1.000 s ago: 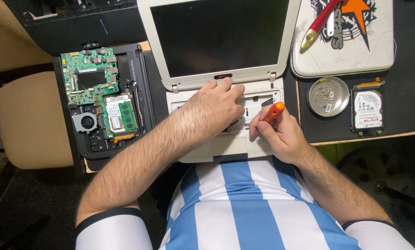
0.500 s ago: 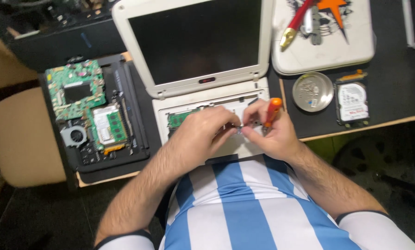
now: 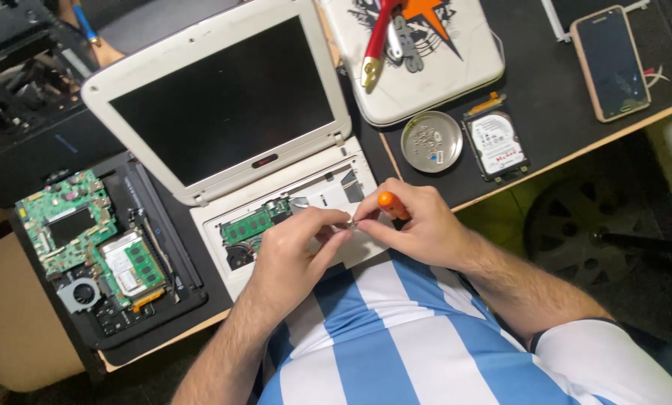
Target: Disassembling a laptop to extract the internal hard drive using a screwdriver.
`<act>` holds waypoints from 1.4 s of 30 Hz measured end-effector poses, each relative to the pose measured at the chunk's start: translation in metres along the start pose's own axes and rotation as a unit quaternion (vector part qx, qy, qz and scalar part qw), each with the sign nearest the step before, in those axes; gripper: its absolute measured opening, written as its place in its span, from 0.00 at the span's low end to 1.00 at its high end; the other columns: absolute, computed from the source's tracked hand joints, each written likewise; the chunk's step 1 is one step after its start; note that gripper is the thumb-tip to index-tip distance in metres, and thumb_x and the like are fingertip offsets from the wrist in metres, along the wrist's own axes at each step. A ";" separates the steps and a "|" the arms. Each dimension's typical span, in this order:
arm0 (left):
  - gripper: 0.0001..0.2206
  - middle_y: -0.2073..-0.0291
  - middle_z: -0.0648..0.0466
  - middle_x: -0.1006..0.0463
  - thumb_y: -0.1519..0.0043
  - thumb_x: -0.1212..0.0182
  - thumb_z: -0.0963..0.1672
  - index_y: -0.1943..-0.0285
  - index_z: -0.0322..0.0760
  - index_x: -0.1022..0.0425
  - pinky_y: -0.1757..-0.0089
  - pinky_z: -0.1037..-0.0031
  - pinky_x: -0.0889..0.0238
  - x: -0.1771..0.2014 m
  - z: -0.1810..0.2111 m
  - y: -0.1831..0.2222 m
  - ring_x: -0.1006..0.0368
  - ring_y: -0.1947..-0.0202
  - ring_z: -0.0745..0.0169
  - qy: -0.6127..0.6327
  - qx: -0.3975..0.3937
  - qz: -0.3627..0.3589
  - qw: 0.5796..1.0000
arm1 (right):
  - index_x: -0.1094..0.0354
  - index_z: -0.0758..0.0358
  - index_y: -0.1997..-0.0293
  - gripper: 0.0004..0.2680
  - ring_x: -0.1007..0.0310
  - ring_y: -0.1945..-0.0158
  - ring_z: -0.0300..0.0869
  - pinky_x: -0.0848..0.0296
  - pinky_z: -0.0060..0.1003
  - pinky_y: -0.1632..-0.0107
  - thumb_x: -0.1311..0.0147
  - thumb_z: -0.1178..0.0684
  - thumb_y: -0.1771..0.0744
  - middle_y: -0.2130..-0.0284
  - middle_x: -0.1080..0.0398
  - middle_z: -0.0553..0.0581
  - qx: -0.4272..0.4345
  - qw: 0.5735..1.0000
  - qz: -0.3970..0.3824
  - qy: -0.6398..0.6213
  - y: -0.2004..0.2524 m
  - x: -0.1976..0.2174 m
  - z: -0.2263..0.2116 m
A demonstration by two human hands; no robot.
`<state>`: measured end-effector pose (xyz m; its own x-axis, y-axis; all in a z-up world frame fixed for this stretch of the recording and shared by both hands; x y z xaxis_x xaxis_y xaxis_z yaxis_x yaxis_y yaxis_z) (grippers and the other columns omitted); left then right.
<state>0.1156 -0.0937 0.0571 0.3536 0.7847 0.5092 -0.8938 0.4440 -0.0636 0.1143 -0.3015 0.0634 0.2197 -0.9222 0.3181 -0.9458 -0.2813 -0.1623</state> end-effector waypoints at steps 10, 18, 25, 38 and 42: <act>0.18 0.55 0.54 0.11 0.24 0.30 0.39 0.25 0.34 0.22 0.58 0.65 0.30 0.032 -0.043 0.077 0.31 0.62 0.58 -0.121 -0.033 0.127 0.984 | 0.14 0.66 0.46 0.06 0.13 0.49 0.43 0.14 0.36 0.40 0.26 0.69 0.26 0.50 0.13 0.60 -0.140 0.939 0.261 0.173 0.069 0.154 0.064; 0.08 0.64 0.45 0.15 0.30 0.33 0.29 0.52 0.28 0.16 0.55 0.58 0.29 0.049 -0.066 0.149 0.21 0.63 0.48 -0.183 -0.079 0.307 0.930 | 0.29 0.70 0.46 0.10 0.19 0.61 0.36 0.19 0.32 0.49 0.25 0.65 0.25 0.50 0.13 0.57 -0.156 0.920 0.236 0.271 0.078 0.167 0.078; 0.07 0.64 0.46 0.15 0.32 0.31 0.30 0.52 0.28 0.15 0.56 0.58 0.31 0.045 -0.075 0.143 0.22 0.64 0.50 -0.228 -0.099 0.313 0.917 | 0.36 0.62 0.54 0.17 0.14 0.61 0.43 0.19 0.49 0.47 0.20 0.54 0.27 0.59 0.13 0.48 -0.194 0.877 0.172 0.405 0.079 0.172 0.096; 0.07 0.66 0.49 0.14 0.32 0.29 0.31 0.54 0.30 0.14 0.58 0.59 0.35 0.051 -0.061 0.132 0.24 0.67 0.53 -0.208 -0.098 0.316 0.920 | 0.22 0.64 0.50 0.08 0.30 0.58 0.41 0.30 0.42 0.45 0.24 0.58 0.21 0.61 0.26 0.52 -0.155 0.923 0.142 0.321 0.076 0.154 0.065; 0.05 0.64 0.50 0.11 0.24 0.29 0.39 0.53 0.32 0.13 0.58 0.59 0.34 0.054 -0.057 0.127 0.21 0.66 0.53 -0.194 -0.106 0.300 0.928 | 0.27 0.66 0.62 0.17 0.25 0.58 0.41 0.31 0.36 0.48 0.44 0.51 0.17 0.62 0.22 0.58 -0.130 0.978 0.044 0.159 0.058 0.123 0.041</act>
<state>0.0365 0.0299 0.0275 -0.3528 0.7218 0.5954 -0.8092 0.0841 -0.5815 0.0962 -0.4421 0.0549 0.0893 -0.7992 0.5944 -0.9955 -0.0904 0.0279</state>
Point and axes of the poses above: each hand's wrist, its own y-axis away from the middle knuckle, its own x-axis out of the back of the hand, z = x × y, the point moved 7 cm from there along -y, towards the middle knuckle
